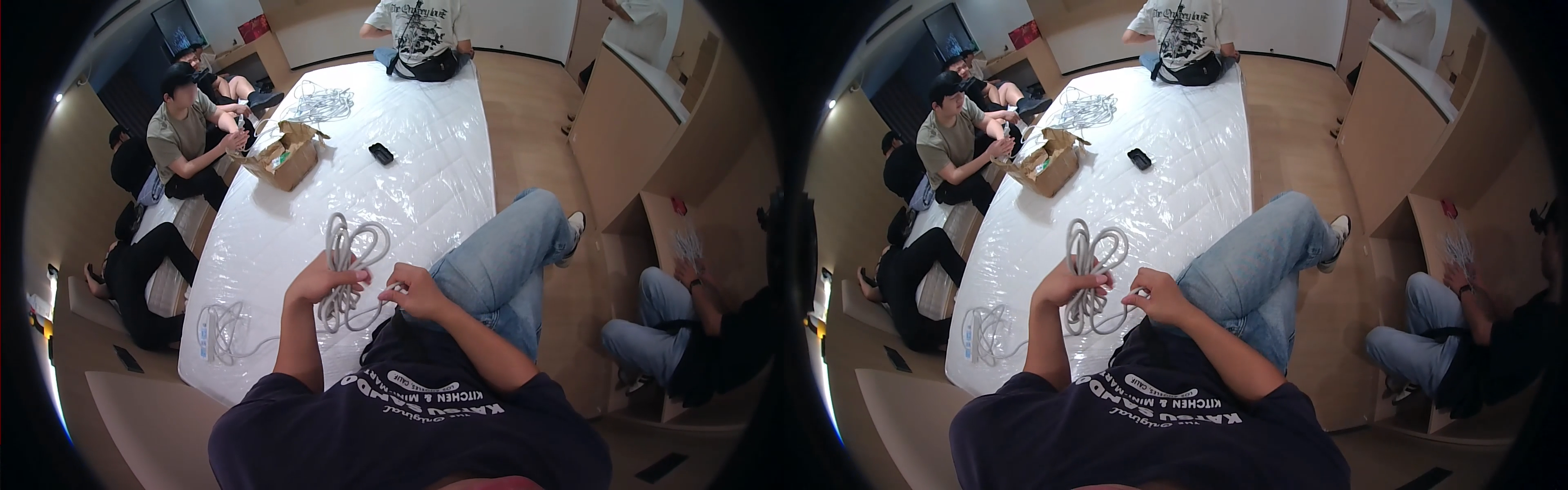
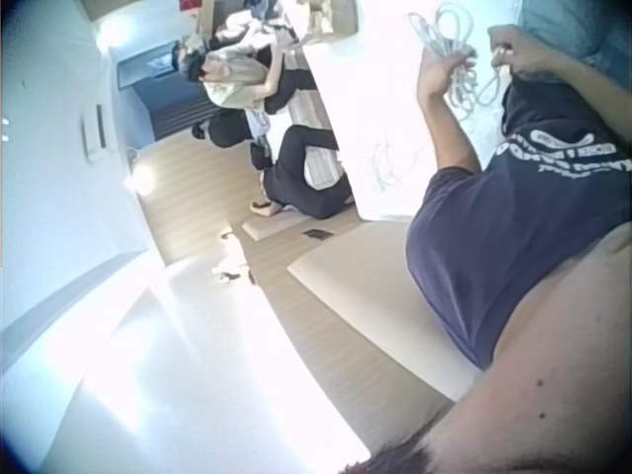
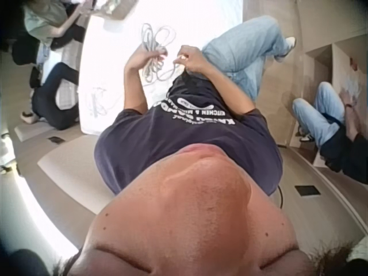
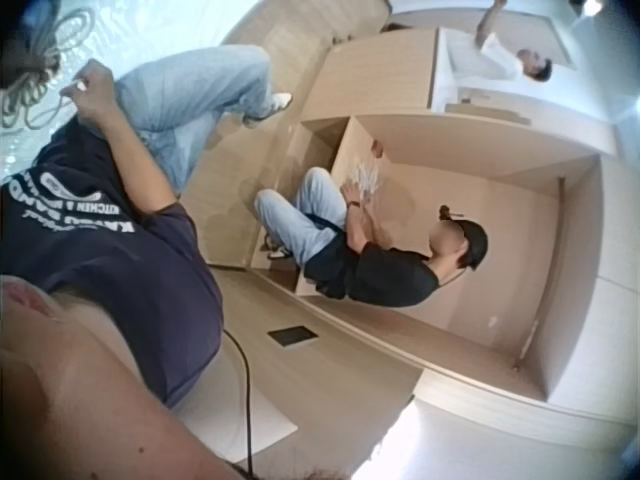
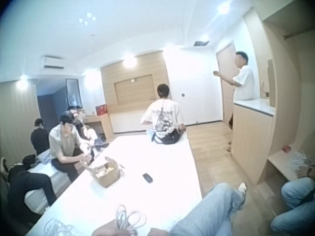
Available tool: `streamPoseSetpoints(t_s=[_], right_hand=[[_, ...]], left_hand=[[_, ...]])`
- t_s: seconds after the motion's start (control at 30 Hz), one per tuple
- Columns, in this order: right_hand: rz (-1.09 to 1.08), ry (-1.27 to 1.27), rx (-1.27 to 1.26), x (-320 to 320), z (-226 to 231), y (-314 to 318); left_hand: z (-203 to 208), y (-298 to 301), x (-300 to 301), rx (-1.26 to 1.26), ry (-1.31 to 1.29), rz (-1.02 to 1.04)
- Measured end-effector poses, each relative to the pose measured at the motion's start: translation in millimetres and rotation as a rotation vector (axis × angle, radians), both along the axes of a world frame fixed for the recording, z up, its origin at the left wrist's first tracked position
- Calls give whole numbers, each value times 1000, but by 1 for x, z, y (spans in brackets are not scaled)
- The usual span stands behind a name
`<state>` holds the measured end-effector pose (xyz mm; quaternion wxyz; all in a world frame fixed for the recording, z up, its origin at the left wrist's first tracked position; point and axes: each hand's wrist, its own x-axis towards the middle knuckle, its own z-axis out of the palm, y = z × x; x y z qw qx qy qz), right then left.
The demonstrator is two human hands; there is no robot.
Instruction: The person untangles a white power cable by hand. They pull the cord through loops and straighten it out.
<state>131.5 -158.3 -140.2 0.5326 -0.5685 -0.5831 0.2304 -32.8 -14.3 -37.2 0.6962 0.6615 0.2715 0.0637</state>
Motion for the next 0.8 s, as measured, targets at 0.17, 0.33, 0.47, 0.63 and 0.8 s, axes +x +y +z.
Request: streamPoseSetpoints(t_s=[0.17,0.33,0.47,0.63,0.8], right_hand=[[-148,71,114,-3,7,1],[-159,320,182,-4,7,-1],[-202,208,207,-2,13,-4],[-258,190,239,-4,20,-8],[-208,307,220,6,0,6]], left_hand=[[-18,-8,13,57,46,-138],[-16,-24,23,93,115,-196],[-22,-23,24,91,111,-191],[-28,-21,24,76,91,-207],[-34,-24,22,-60,-90,-163]])
